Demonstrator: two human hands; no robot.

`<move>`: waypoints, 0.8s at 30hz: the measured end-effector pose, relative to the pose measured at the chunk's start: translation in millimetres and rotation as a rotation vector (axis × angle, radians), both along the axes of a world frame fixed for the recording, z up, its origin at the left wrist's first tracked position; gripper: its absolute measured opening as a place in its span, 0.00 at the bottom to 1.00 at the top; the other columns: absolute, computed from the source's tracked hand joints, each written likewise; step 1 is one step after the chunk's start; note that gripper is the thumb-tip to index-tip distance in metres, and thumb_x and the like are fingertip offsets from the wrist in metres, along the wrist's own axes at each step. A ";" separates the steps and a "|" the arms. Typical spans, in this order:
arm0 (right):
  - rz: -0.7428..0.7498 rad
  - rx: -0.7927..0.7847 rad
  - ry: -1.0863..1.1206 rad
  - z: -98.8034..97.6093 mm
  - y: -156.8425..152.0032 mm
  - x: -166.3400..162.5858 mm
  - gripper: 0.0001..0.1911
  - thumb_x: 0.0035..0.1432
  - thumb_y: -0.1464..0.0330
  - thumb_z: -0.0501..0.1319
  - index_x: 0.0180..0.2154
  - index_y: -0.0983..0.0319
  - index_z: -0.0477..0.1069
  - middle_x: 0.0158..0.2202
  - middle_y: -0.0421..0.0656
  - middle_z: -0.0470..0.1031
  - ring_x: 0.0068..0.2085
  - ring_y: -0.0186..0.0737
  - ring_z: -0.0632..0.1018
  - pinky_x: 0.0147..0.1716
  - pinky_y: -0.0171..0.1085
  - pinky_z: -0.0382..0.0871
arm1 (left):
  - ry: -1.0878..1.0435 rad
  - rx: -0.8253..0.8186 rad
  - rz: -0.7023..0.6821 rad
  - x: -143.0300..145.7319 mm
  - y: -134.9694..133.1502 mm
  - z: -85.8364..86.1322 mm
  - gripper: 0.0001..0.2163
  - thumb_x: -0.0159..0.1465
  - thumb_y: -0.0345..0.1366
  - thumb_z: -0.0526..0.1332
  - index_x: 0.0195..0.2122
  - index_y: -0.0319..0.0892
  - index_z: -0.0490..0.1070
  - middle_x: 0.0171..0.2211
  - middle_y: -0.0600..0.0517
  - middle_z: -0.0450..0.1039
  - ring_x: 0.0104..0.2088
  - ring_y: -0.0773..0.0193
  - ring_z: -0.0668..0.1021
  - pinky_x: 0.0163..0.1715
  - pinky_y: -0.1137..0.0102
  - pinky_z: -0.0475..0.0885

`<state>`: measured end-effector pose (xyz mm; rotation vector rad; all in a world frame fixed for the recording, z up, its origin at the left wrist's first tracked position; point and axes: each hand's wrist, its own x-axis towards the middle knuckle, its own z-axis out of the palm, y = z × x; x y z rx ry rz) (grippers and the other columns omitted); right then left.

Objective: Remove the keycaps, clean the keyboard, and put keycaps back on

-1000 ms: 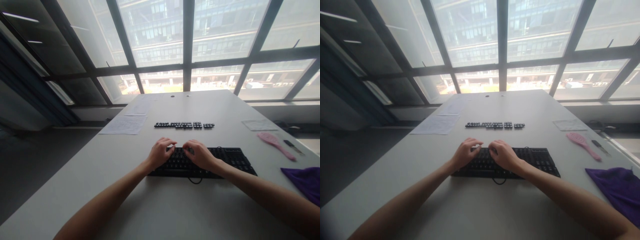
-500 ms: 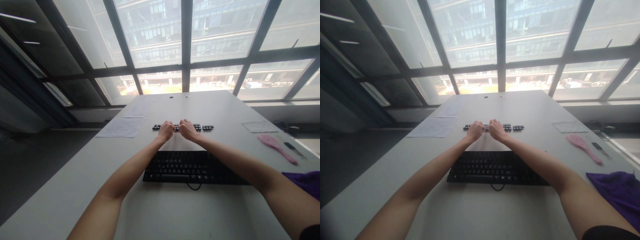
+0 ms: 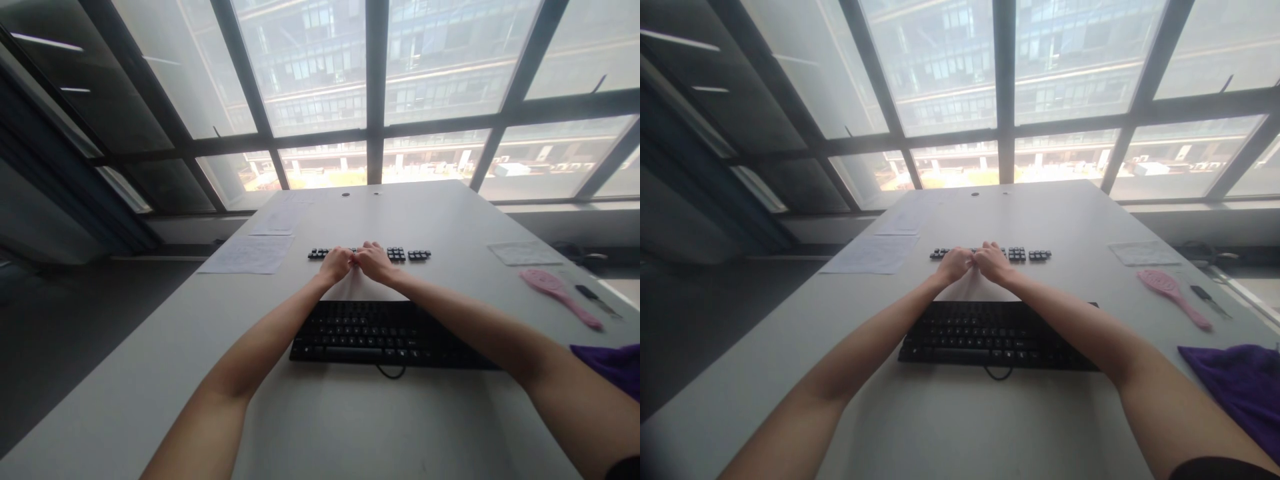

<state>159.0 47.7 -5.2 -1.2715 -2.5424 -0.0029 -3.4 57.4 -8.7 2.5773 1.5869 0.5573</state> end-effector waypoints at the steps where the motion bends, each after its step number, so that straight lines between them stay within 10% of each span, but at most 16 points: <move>1: -0.005 -0.004 0.015 0.7 -1.8 0.4 0.13 0.64 0.76 0.55 0.35 0.66 0.80 0.39 0.54 0.80 0.48 0.49 0.71 0.48 0.44 0.57 | -0.014 -0.009 -0.001 -0.1 -1.7 2.0 0.07 0.62 0.32 0.62 0.33 0.42 0.82 0.34 0.45 0.81 0.41 0.55 0.79 0.48 0.64 0.71; 15: -0.074 -0.337 0.664 6.6 -136.6 58.1 0.04 0.54 0.72 0.66 0.28 0.63 0.80 0.27 0.42 0.79 0.31 0.39 0.77 0.32 0.34 0.66 | -0.399 -0.349 -0.180 0.8 -140.0 27.9 0.07 0.59 0.38 0.67 0.34 0.42 0.83 0.29 0.53 0.81 0.30 0.64 0.77 0.32 0.73 0.68; 24: -0.024 -0.391 0.699 -12.1 -154.9 58.5 0.04 0.55 0.74 0.66 0.30 0.61 0.79 0.30 0.41 0.79 0.33 0.40 0.77 0.36 0.36 0.67 | -0.481 -0.413 -0.217 2.3 -149.5 18.0 0.05 0.60 0.35 0.67 0.35 0.42 0.83 0.33 0.51 0.82 0.36 0.61 0.80 0.41 0.70 0.71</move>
